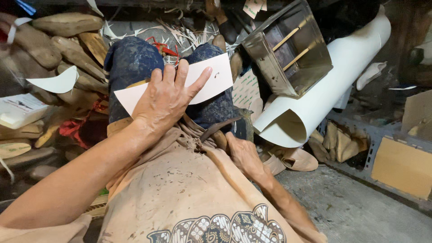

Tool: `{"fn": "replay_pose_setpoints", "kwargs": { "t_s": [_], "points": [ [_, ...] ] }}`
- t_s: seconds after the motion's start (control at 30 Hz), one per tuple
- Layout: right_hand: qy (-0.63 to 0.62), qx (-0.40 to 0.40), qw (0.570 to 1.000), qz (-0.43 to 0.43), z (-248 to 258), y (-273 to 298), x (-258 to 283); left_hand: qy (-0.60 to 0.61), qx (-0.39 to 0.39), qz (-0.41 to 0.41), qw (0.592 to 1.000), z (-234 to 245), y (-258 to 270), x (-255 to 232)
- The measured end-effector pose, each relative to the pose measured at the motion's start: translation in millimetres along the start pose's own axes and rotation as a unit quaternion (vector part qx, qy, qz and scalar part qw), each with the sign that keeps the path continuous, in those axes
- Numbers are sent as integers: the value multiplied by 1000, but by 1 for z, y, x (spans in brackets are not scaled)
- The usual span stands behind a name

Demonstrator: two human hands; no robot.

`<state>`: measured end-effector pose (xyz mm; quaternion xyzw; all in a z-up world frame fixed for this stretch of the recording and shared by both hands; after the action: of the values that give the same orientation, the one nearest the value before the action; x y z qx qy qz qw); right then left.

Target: The person measures and cuts adhesive paper to fit the sole of a shoe using scissors. They then use a hammer to tap the paper onto the sole. The person also uses a lighter to heat a metal tool over a gas burner.

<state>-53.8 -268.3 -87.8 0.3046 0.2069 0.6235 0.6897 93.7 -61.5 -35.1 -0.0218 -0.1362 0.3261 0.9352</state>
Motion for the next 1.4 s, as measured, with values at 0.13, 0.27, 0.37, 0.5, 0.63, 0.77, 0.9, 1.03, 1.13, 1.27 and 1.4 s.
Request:
{"fn": "replay_pose_setpoints", "kwargs": {
  "t_s": [0.13, 0.27, 0.37, 0.5, 0.63, 0.77, 0.9, 1.03, 1.13, 1.27, 1.4],
  "points": [
    [-156, -114, 979, 71, 52, 23, 13, 1, 9, -8, 1000, -1, 4, -2],
    [-355, -220, 907, 58, 126, 34, 19, 8, 6, -10, 1000, 1, 3, -2],
    [-449, -321, 827, 105, 147, 25, 30, 12, 2, -1, 1000, 0, 1, -2],
    [-298, -273, 915, 3, 133, -22, 42, 5, 2, -2, 1000, -1, 0, -3],
    [-468, -290, 831, 78, 141, -16, 42, 10, 5, -7, 1000, -1, 0, -2],
    [-331, -275, 901, -51, 119, -27, 34, 8, 4, -12, 1000, 3, -2, -2],
    [-395, -322, 860, 33, 126, -24, 37, 16, 1, -12, 1000, -2, -5, -2],
    [-380, -314, 865, 95, 131, -18, 42, 58, -43, -7, 997, -7, -4, -6],
    [-500, -119, 854, 82, 90, -18, 13, 142, -64, 3, 988, -15, -1, -7],
    [-187, 110, 976, -35, 67, -2, 8, 262, -21, 17, 965, -5, -6, -1],
    [-183, -168, 969, -6, 167, -63, -7, 248, -82, 32, 965, -24, 0, -5]
  ]
}}
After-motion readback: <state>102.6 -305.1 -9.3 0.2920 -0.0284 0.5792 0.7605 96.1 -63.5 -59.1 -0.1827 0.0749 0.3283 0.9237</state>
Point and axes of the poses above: each hand's wrist, its own y-axis away from the middle knuckle, its own z-axis out of the back of the hand, x = y × z, the point moved 7 cm from there along -y, towards the middle knuckle, and after that the axes turned 14 degrees about -z, right-handed, at the moved point
